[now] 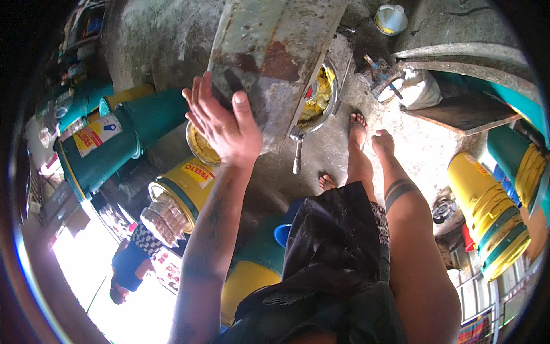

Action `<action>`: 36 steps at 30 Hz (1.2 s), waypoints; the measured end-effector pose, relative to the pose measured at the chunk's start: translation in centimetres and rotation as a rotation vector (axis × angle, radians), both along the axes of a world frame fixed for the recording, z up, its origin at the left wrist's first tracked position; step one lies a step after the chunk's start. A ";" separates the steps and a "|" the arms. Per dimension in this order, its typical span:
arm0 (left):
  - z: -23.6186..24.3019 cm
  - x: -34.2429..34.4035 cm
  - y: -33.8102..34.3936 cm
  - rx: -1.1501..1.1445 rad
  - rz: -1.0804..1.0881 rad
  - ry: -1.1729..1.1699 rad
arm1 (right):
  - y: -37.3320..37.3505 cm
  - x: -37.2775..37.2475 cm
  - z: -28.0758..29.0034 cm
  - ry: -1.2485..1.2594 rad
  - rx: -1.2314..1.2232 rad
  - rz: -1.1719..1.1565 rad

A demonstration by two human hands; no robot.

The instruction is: The person prepares dough by scooping ingredients from a mixer into a bowl, rinsing the bowl with water from a bucket, and then returning the mixture to the mixer.

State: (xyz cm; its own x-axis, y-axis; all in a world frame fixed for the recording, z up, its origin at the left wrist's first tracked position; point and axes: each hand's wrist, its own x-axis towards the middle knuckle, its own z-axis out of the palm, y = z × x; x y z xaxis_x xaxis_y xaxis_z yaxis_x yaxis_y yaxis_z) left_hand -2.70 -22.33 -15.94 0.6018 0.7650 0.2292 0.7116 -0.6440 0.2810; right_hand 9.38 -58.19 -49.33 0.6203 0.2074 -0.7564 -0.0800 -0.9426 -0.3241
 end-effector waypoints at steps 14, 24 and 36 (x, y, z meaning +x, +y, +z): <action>0.1 0.6 0.1 -0.010 -0.096 0.062 | 29.3 13.9 4.5 -0.830 0.554 0.427; -0.6 0.6 0.1 -0.198 -0.107 -0.108 | 31.4 16.0 2.1 -0.470 0.360 0.464; -1.0 1.2 -0.6 -0.430 -0.045 -0.199 | 32.0 18.6 -1.8 -0.544 0.236 0.563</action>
State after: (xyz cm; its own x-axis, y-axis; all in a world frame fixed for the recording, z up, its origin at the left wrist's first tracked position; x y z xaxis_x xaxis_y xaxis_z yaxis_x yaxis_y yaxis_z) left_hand -1.48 -22.90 -16.99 0.6130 0.7900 0.0122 0.5907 -0.4685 0.6569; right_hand 27.97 -26.19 -51.14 0.6435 0.7138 -0.2765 0.6111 -0.6965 -0.3760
